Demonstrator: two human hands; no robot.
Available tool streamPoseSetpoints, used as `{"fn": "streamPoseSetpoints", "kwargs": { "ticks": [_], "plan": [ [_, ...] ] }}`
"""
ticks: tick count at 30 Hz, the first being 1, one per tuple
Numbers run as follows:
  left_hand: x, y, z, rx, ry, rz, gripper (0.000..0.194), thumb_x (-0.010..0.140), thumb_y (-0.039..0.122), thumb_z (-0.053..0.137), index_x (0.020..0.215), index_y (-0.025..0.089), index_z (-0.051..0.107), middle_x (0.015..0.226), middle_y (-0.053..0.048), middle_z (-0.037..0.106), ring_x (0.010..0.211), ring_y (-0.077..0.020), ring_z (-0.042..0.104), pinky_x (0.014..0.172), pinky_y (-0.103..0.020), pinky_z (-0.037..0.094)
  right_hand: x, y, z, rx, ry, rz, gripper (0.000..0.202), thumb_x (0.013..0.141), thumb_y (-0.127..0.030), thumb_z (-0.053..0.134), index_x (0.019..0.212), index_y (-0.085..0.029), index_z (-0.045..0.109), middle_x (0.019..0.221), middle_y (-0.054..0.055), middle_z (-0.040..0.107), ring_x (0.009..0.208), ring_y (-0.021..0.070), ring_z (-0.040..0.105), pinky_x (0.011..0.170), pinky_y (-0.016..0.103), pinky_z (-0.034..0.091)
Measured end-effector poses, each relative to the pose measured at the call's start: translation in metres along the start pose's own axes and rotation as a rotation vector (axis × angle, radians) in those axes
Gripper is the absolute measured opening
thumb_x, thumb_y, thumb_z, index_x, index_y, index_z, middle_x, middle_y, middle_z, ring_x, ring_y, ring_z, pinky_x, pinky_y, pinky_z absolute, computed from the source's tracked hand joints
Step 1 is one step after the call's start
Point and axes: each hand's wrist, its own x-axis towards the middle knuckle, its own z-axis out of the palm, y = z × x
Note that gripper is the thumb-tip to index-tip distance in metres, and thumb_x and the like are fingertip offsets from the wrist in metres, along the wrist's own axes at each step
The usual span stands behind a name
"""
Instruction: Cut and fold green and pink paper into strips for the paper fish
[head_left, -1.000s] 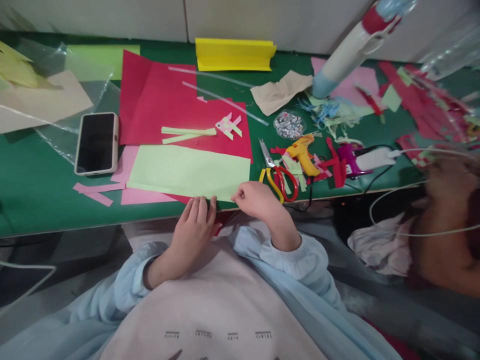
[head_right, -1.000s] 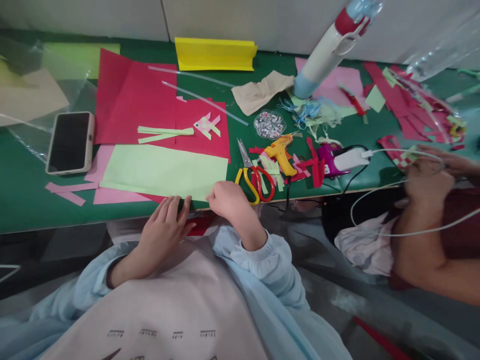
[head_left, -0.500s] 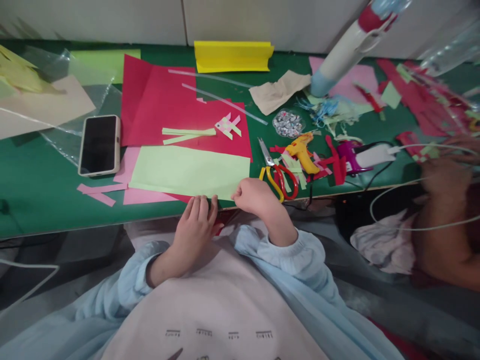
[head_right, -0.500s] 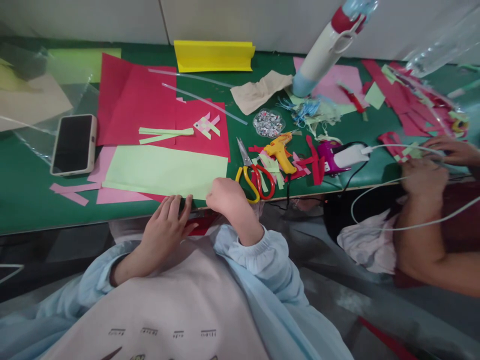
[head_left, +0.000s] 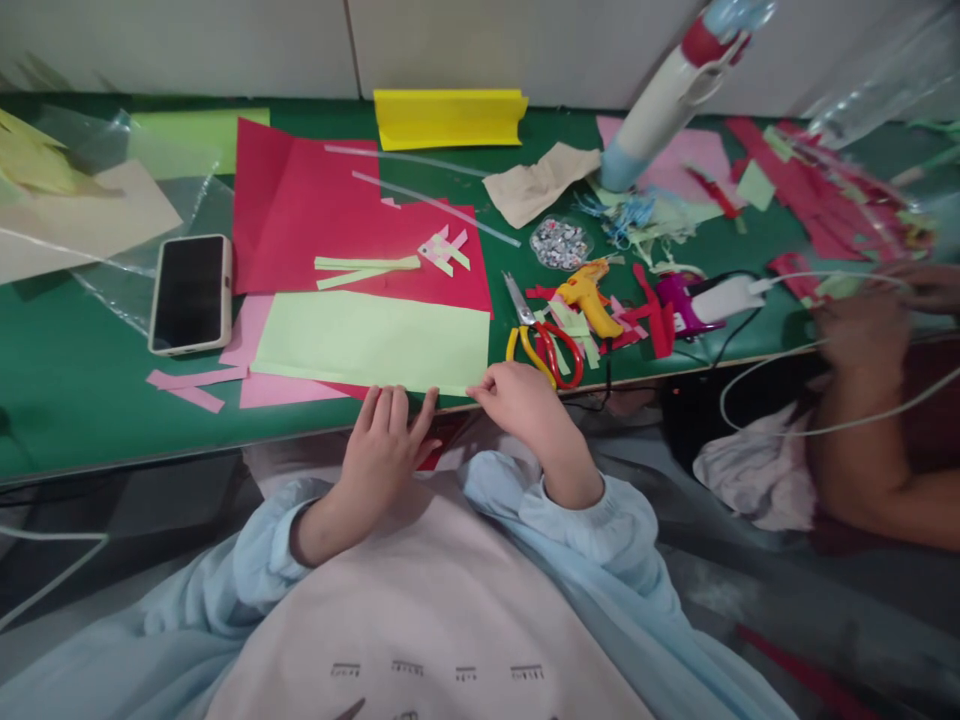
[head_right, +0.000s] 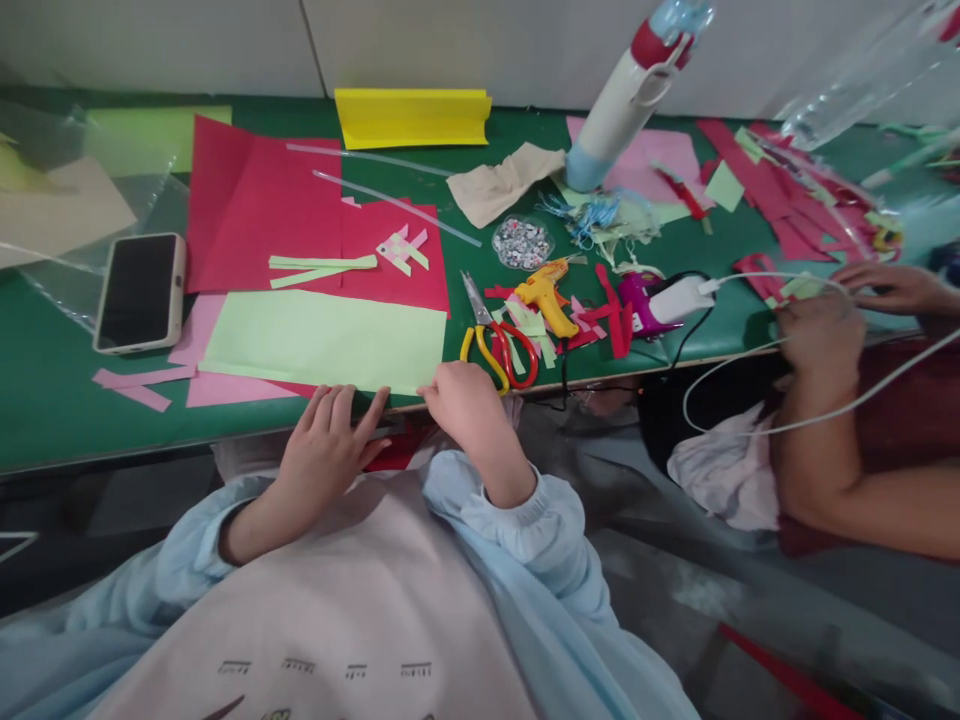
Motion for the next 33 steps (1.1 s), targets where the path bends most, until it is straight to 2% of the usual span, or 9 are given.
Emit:
{"fn": "streamPoseSetpoints", "kwargs": {
  "ticks": [6, 11, 13, 16, 21, 26, 33],
  "plan": [
    [-0.001, -0.003, -0.006, 0.037, 0.009, 0.044, 0.053, 0.097, 0.036, 0.051, 0.144, 0.012, 0.049, 0.122, -0.025, 0.061, 0.118, -0.035, 0.059, 0.106, -0.054, 0.045, -0.006, 0.001, 0.004, 0.04, -0.007, -0.007, 0.027, 0.094, -0.033, 0.057, 0.082, -0.015, 0.074, 0.087, 0.01, 0.075, 0.083, 0.0205, 0.068, 0.067, 0.027, 0.039],
    [0.002, 0.006, -0.004, 0.053, 0.037, 0.113, 0.058, 0.098, 0.037, 0.047, 0.14, -0.004, 0.048, 0.128, -0.027, 0.059, 0.125, -0.0365, 0.054, 0.108, -0.049, 0.044, -0.005, 0.0, 0.007, 0.029, -0.004, 0.035, 0.03, 0.094, -0.036, 0.056, 0.082, -0.015, 0.073, 0.086, 0.01, 0.075, 0.083, 0.0211, 0.069, 0.068, 0.027, 0.04],
    [0.003, 0.009, -0.001, 0.048, 0.01, 0.113, 0.06, 0.098, 0.038, 0.047, 0.139, -0.007, 0.048, 0.127, -0.026, 0.06, 0.123, -0.0347, 0.057, 0.109, -0.046, 0.044, -0.005, -0.001, 0.007, 0.028, -0.007, 0.051, 0.029, 0.093, -0.036, 0.056, 0.084, -0.015, 0.074, 0.087, 0.01, 0.075, 0.084, 0.0217, 0.069, 0.068, 0.027, 0.04],
    [0.004, 0.01, 0.002, 0.041, -0.011, 0.106, 0.058, 0.099, 0.038, 0.047, 0.141, -0.003, 0.048, 0.124, -0.025, 0.062, 0.12, -0.0334, 0.059, 0.108, -0.045, 0.045, -0.004, -0.002, 0.006, 0.036, -0.016, 0.06, 0.027, 0.092, -0.034, 0.057, 0.083, -0.015, 0.074, 0.088, 0.01, 0.076, 0.086, 0.0224, 0.07, 0.068, 0.028, 0.041],
    [0.005, 0.009, -0.001, 0.089, 0.018, 0.122, 0.056, 0.098, 0.037, 0.048, 0.143, 0.004, 0.048, 0.121, -0.023, 0.062, 0.117, -0.0329, 0.06, 0.104, -0.045, 0.048, -0.004, -0.003, 0.004, 0.048, -0.032, 0.069, 0.026, 0.091, -0.034, 0.058, 0.082, -0.016, 0.076, 0.088, 0.01, 0.076, 0.085, 0.022, 0.07, 0.068, 0.027, 0.04],
    [0.008, 0.01, -0.006, 0.073, -0.032, 0.122, 0.053, 0.099, 0.037, 0.046, 0.147, 0.015, 0.045, 0.119, -0.021, 0.062, 0.115, -0.0319, 0.061, 0.1, -0.047, 0.049, -0.002, -0.001, 0.004, 0.053, -0.037, 0.059, 0.027, 0.09, -0.034, 0.059, 0.078, -0.017, 0.075, 0.084, 0.01, 0.075, 0.083, 0.0221, 0.069, 0.068, 0.027, 0.04],
    [0.008, 0.011, -0.007, 0.021, -0.065, 0.1, 0.053, 0.099, 0.034, 0.046, 0.149, 0.015, 0.043, 0.123, -0.024, 0.06, 0.119, -0.0336, 0.058, 0.102, -0.05, 0.047, -0.008, 0.003, 0.004, 0.04, -0.034, 0.058, 0.029, 0.095, -0.035, 0.055, 0.088, -0.015, 0.074, 0.09, 0.011, 0.075, 0.085, 0.0221, 0.069, 0.068, 0.028, 0.041]
  ]
}}
